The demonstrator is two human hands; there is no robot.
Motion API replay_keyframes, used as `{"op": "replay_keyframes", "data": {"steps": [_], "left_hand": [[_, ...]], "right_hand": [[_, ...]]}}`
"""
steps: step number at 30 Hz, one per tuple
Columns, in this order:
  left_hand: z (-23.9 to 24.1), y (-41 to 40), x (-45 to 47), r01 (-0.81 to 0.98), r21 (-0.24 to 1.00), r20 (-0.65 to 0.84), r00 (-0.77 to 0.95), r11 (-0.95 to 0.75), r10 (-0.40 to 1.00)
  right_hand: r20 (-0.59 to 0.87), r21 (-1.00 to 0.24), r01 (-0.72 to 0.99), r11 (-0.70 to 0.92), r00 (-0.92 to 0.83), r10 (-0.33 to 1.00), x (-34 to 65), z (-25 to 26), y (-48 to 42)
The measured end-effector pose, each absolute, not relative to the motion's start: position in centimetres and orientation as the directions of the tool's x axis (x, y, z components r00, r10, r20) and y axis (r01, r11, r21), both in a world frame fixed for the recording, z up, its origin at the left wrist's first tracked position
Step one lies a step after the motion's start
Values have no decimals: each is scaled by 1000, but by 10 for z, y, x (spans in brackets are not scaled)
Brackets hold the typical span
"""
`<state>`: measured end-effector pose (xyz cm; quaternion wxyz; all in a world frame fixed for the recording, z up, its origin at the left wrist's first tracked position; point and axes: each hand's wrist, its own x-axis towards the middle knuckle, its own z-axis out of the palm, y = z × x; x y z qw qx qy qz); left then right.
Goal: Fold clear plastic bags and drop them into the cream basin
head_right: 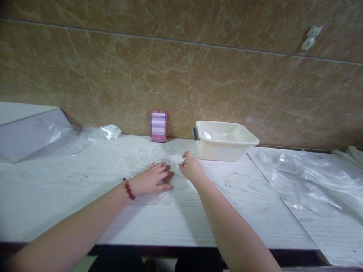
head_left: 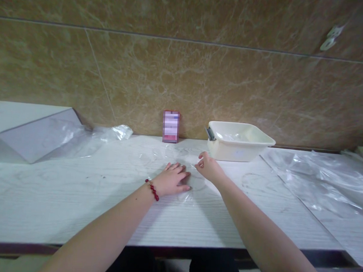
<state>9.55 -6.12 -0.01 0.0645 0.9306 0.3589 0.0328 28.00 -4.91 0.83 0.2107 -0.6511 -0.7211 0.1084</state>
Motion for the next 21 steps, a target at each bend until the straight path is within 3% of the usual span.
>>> {"op": "replay_keyframes", "data": {"steps": [7, 9, 12, 14, 17, 21], "left_hand": [[-2, -58, 96, 625, 202, 123, 747, -754, 653], [0, -56, 98, 623, 287, 214, 699, -728, 682], [2, -53, 100, 639, 521, 298, 486, -566, 822], [2, -51, 101, 589, 674, 269, 368, -447, 890], [-1, -49, 103, 443, 842, 161, 335, -306, 928], [-6, -47, 109, 281, 948, 46, 344, -150, 938]], "right_hand": [[240, -468, 853, 232, -130, 962, 277, 13, -54], [267, -468, 845, 260, -146, 953, 276, 15, -56], [303, -439, 848, 296, -170, 938, 273, 16, -59], [324, -416, 848, 327, -198, 925, 270, 16, -61], [348, -388, 841, 376, -244, 905, 265, 16, -65], [338, -387, 819, 424, -301, 892, 259, 16, -69]]}}
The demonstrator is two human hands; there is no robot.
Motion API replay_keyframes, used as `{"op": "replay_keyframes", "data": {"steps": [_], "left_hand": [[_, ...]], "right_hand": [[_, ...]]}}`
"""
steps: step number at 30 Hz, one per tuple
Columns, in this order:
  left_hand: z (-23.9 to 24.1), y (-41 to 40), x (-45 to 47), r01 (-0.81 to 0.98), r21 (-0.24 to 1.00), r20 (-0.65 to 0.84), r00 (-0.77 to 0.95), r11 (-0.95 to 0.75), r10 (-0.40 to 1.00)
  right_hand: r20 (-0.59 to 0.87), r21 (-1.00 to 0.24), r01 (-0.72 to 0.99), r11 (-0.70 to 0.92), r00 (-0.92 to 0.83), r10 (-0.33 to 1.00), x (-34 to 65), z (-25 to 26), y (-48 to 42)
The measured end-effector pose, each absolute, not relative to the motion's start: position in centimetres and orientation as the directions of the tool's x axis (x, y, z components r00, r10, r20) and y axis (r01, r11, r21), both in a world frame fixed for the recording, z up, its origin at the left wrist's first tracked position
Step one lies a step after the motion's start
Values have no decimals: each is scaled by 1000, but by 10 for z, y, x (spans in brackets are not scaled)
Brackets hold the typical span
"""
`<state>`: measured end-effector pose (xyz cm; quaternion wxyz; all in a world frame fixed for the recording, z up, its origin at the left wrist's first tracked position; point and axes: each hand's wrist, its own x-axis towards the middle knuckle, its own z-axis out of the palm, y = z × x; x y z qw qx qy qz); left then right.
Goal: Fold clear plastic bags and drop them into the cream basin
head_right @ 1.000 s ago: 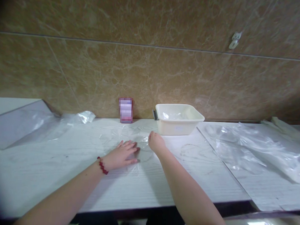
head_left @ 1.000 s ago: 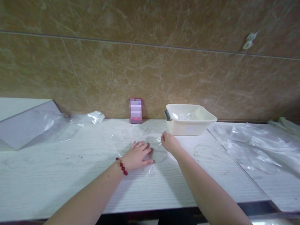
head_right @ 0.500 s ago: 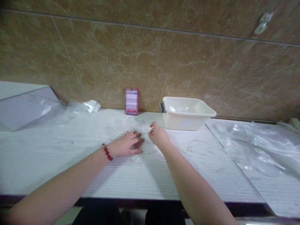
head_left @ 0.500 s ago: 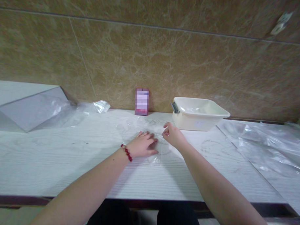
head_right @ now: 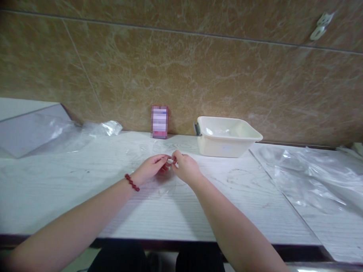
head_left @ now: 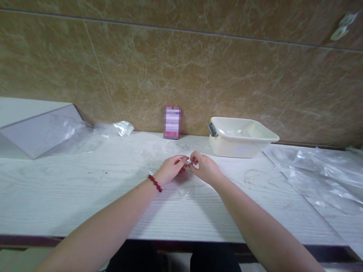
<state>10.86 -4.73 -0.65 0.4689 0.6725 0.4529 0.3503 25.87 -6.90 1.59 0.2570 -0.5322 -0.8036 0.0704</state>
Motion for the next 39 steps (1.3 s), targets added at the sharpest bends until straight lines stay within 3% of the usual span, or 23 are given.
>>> {"op": "replay_keyframes", "data": {"steps": [4, 7, 11, 18, 27, 39], "left_hand": [[-10, -45, 108, 311, 936, 63, 308, -164, 949], [-13, -42, 106, 360, 914, 80, 286, -184, 955], [-17, -40, 104, 330, 937, 22, 276, -117, 961], [-17, -40, 104, 371, 928, -67, 260, -36, 963], [2, -50, 100, 661, 741, -71, 250, -117, 966], [4, -52, 97, 730, 642, 41, 274, -236, 961]], "right_hand": [[326, -378, 819, 432, -319, 890, 257, 13, -69], [282, -367, 861, 353, -259, 924, 259, 7, -66], [160, -359, 893, 273, -229, 960, 260, 1, -64], [95, -322, 898, 301, -286, 954, 259, 7, -68], [27, -169, 918, 359, -359, 933, 269, 21, -68], [-46, -125, 907, 402, -410, 911, 271, 15, -64]]}}
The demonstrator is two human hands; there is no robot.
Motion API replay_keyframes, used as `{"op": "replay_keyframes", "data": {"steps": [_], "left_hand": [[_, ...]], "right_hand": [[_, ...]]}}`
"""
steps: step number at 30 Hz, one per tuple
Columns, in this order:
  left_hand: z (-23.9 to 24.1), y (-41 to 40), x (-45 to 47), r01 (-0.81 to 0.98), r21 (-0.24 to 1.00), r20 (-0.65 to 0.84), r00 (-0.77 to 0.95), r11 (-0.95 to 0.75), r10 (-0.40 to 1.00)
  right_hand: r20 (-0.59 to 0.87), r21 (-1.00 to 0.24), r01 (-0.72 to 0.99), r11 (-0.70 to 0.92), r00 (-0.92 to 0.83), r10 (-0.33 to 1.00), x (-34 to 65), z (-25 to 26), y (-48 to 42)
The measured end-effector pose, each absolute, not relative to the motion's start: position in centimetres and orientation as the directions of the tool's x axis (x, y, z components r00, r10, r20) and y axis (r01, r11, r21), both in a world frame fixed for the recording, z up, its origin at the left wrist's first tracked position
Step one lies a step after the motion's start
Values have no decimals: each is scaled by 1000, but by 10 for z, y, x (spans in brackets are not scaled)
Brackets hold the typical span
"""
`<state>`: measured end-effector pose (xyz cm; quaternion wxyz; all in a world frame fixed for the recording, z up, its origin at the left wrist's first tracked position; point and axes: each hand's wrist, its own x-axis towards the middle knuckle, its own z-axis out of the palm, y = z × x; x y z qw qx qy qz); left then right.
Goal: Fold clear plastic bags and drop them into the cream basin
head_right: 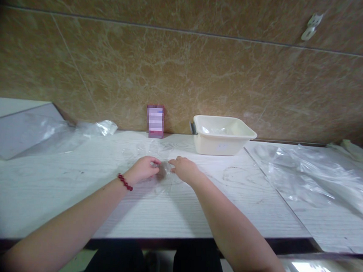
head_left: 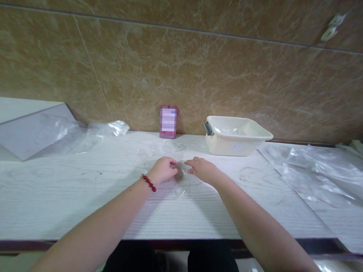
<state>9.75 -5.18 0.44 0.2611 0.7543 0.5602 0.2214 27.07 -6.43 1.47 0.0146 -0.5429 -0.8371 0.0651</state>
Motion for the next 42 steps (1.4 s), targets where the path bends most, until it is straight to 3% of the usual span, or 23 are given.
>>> {"op": "replay_keyframes", "data": {"steps": [16, 24, 28, 33, 36, 42], "left_hand": [[3, -50, 95, 758, 578, 89, 308, -301, 947], [2, -42, 84, 716, 664, -55, 335, -216, 941], [8, -39, 75, 798, 488, 80, 361, -352, 929], [13, -45, 77, 720, 304, 207, 589, -623, 781], [9, -46, 79, 722, 265, 131, 629, -639, 766], [-1, -37, 67, 855, 242, -133, 497, -458, 858]], "right_hand": [[-55, -125, 893, 433, -442, 896, 269, 15, -66], [-111, -216, 889, 404, -433, 894, 272, 16, -64], [-153, -268, 879, 394, -443, 883, 273, 21, -64], [-147, -294, 863, 411, -466, 873, 276, 21, -63], [-139, -302, 852, 428, -484, 864, 278, 20, -62], [-167, -318, 855, 409, -475, 864, 277, 23, -62]]}}
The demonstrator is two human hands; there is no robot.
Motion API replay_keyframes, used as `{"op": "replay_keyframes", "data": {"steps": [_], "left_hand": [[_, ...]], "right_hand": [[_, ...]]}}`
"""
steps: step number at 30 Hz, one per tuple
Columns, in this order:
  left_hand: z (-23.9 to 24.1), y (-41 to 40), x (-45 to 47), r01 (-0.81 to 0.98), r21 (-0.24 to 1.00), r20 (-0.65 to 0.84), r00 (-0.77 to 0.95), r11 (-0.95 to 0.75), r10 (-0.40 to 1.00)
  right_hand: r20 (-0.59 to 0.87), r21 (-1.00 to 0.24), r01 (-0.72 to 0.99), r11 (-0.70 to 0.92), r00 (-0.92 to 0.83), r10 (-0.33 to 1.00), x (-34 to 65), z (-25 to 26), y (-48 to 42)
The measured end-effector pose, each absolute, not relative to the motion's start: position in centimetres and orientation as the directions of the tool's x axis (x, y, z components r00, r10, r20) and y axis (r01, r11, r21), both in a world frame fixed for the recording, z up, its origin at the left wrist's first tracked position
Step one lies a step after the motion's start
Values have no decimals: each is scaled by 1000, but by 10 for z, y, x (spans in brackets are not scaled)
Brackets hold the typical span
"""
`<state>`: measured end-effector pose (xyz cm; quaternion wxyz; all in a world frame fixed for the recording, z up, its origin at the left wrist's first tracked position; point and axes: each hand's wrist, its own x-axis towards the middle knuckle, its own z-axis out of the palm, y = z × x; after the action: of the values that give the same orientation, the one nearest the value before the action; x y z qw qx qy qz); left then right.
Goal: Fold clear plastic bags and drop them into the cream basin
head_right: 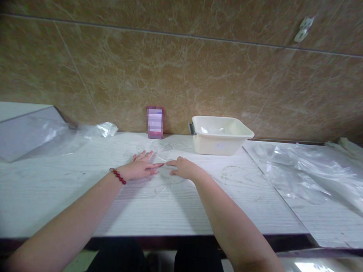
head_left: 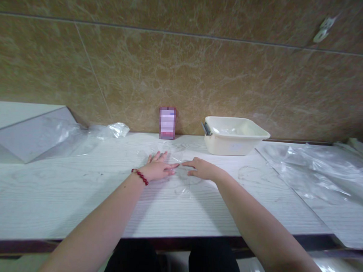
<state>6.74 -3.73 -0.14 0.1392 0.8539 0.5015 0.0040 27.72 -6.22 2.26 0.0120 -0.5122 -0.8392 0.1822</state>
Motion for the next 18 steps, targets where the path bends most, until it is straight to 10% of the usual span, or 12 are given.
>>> {"op": "replay_keyframes", "data": {"steps": [8, 13, 18], "left_hand": [[13, -11, 31, 870, 190, -8, 465, -455, 885], [13, 14, -22, 993, 114, 73, -9, 1, 997], [8, 18, -32, 984, 177, 16, -29, 26, 999]], "right_hand": [[-164, -325, 854, 406, -474, 865, 279, 21, -62], [-156, -342, 841, 419, -490, 858, 281, 19, -61], [-148, -317, 857, 407, -468, 871, 278, 20, -63]]}}
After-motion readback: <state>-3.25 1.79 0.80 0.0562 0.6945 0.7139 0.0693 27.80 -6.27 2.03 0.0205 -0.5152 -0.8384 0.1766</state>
